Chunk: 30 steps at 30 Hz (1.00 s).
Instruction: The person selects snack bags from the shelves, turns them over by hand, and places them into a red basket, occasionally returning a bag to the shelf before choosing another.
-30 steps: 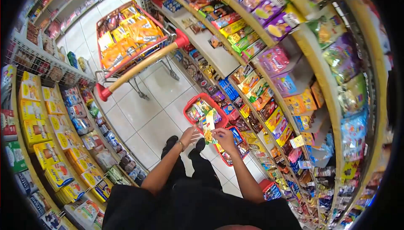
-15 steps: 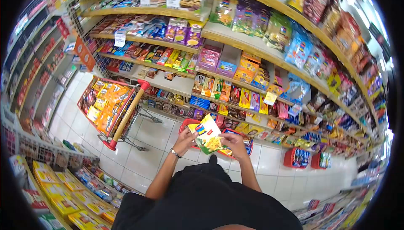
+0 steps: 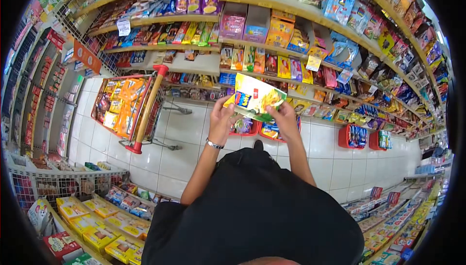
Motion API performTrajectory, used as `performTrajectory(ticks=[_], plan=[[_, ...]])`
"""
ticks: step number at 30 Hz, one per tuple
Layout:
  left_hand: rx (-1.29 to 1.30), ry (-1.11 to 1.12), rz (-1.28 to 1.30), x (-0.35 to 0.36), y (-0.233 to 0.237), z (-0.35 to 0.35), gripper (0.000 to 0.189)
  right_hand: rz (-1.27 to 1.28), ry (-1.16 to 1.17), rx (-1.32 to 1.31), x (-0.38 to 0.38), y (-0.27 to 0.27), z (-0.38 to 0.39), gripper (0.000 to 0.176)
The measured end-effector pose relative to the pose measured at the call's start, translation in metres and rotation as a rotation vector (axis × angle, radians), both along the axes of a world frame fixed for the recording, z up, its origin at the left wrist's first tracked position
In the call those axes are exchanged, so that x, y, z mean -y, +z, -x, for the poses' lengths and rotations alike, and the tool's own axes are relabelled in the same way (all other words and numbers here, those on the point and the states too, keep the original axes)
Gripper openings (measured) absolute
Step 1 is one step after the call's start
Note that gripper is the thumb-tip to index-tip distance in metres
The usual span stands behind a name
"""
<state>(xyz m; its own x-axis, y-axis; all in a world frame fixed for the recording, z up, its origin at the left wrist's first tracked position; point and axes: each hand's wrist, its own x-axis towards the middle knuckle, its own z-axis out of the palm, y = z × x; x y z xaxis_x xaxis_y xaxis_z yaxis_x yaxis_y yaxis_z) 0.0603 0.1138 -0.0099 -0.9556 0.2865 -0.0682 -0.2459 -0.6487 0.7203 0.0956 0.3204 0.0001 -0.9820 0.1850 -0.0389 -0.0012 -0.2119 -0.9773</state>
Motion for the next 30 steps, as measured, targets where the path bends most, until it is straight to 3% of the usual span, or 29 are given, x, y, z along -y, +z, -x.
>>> performTrajectory(ticks=[2, 6, 10, 13, 15, 18, 28, 30], plan=[[-0.035, 0.035, -0.016, 0.007, 0.006, -0.002, 0.033, -0.014, 0.026, 0.005, 0.001, 0.013, -0.002, 0.034], [-0.141, 0.094, 0.202, 0.023, 0.001, -0.005, 0.034, -0.031, 0.133, 0.007, 0.005, 0.021, -0.001, 0.035], [-0.151, 0.178, 0.316, 0.021, 0.007, -0.014, 0.034, 0.015, 0.048, -0.049, 0.01, 0.023, 0.003, 0.031], [-0.146, 0.09, 0.303, 0.021, 0.014, -0.018, 0.033, 0.062, -0.027, -0.04, 0.01, 0.027, 0.0, 0.029], [-0.341, 0.044, 0.353, 0.023, 0.007, -0.014, 0.034, -0.025, 0.009, -0.086, 0.006, 0.03, -0.005, 0.029], [-0.367, -0.064, 0.478, 0.021, 0.018, -0.014, 0.035, -0.102, -0.024, -0.112, 0.004, 0.027, -0.014, 0.029], [-0.245, -0.197, 0.404, -0.018, 0.009, -0.012, 0.037, -0.081, -0.11, -0.108, -0.013, 0.047, -0.048, 0.027], [-0.24, -0.19, 0.378, -0.027, 0.008, -0.015, 0.036, -0.209, -0.098, -0.194, -0.014, 0.052, -0.053, 0.029]])
